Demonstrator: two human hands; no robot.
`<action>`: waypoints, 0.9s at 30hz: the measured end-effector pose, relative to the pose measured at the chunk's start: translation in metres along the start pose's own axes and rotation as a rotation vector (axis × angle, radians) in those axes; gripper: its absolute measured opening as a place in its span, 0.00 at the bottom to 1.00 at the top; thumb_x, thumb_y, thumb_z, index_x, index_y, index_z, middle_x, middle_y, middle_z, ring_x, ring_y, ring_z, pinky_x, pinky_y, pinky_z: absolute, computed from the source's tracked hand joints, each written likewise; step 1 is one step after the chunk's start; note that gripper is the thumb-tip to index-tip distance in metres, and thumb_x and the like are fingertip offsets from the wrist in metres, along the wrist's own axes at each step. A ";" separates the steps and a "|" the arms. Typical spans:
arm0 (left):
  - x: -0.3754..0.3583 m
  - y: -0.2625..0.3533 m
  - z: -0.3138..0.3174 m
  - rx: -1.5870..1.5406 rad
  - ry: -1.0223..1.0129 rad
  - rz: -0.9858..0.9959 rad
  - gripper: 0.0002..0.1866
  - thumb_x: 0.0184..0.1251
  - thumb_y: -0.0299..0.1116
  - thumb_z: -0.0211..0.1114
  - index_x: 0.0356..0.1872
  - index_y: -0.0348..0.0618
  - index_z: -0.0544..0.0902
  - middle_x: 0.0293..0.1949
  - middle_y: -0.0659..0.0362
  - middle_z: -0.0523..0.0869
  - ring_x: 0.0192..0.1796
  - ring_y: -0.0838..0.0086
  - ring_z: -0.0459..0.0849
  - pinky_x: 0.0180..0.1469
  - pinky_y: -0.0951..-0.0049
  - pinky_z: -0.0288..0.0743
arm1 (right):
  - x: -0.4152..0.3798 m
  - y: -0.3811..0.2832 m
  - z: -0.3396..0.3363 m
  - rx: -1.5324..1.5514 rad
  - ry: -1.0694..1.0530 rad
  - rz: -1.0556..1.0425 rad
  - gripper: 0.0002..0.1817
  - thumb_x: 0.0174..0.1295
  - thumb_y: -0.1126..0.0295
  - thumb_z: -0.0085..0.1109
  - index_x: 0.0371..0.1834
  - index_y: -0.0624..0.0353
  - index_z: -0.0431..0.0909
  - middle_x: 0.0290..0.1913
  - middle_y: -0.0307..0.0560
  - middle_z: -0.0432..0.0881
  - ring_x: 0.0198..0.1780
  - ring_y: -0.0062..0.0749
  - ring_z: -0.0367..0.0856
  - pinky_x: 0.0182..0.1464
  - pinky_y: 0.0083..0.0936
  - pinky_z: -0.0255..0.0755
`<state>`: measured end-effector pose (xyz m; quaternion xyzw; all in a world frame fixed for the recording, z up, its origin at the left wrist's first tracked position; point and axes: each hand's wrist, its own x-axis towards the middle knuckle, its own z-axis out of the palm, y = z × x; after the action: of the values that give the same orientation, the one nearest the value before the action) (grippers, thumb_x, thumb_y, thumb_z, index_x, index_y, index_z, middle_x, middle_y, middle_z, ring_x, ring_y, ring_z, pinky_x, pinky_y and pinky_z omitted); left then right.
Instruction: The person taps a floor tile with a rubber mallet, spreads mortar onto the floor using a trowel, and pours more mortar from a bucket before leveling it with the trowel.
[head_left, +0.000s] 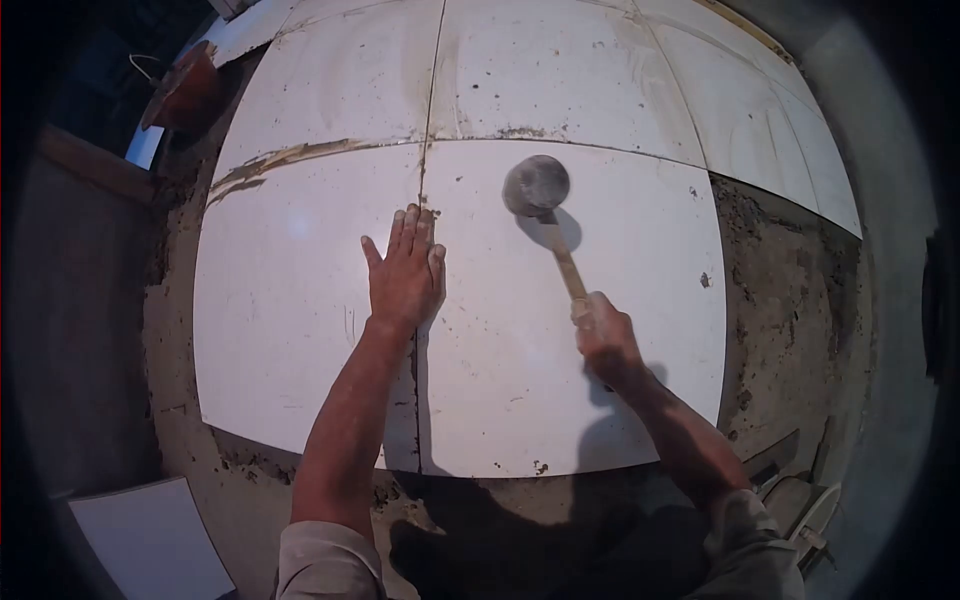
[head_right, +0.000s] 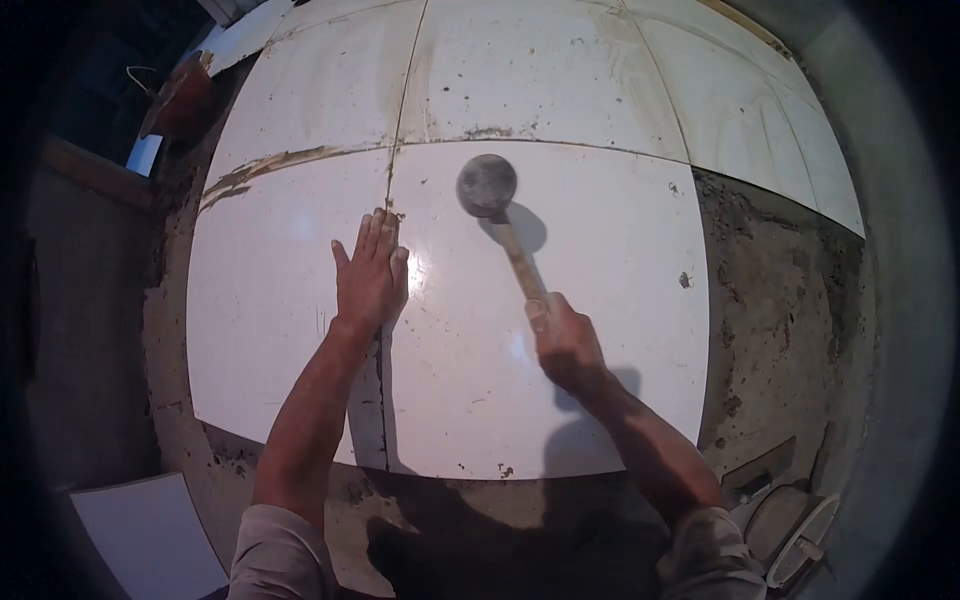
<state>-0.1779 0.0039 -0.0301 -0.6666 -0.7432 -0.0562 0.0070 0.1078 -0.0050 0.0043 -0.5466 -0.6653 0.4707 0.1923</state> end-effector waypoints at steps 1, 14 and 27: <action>0.003 -0.001 0.002 -0.011 0.039 0.016 0.26 0.75 0.42 0.44 0.70 0.44 0.62 0.73 0.54 0.60 0.76 0.62 0.55 0.69 0.33 0.47 | -0.010 0.000 -0.009 0.042 -0.003 0.047 0.22 0.71 0.52 0.41 0.33 0.63 0.67 0.19 0.56 0.73 0.21 0.46 0.74 0.28 0.41 0.68; -0.010 -0.007 0.014 0.002 0.112 0.039 0.28 0.74 0.46 0.40 0.69 0.42 0.62 0.72 0.50 0.62 0.74 0.59 0.57 0.72 0.40 0.46 | -0.141 0.037 -0.019 -0.094 -0.119 0.102 0.22 0.72 0.51 0.43 0.32 0.61 0.67 0.18 0.45 0.73 0.21 0.30 0.74 0.26 0.31 0.68; -0.049 0.000 -0.007 0.063 -0.077 -0.037 0.28 0.76 0.48 0.38 0.72 0.46 0.59 0.74 0.56 0.57 0.77 0.63 0.52 0.73 0.40 0.40 | -0.123 -0.013 -0.008 -0.257 0.048 -0.034 0.22 0.73 0.53 0.41 0.34 0.64 0.67 0.24 0.68 0.76 0.31 0.68 0.76 0.31 0.52 0.67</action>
<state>-0.1728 -0.0457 -0.0269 -0.6539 -0.7565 -0.0072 -0.0018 0.1475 -0.1126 0.0505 -0.5665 -0.7244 0.3651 0.1446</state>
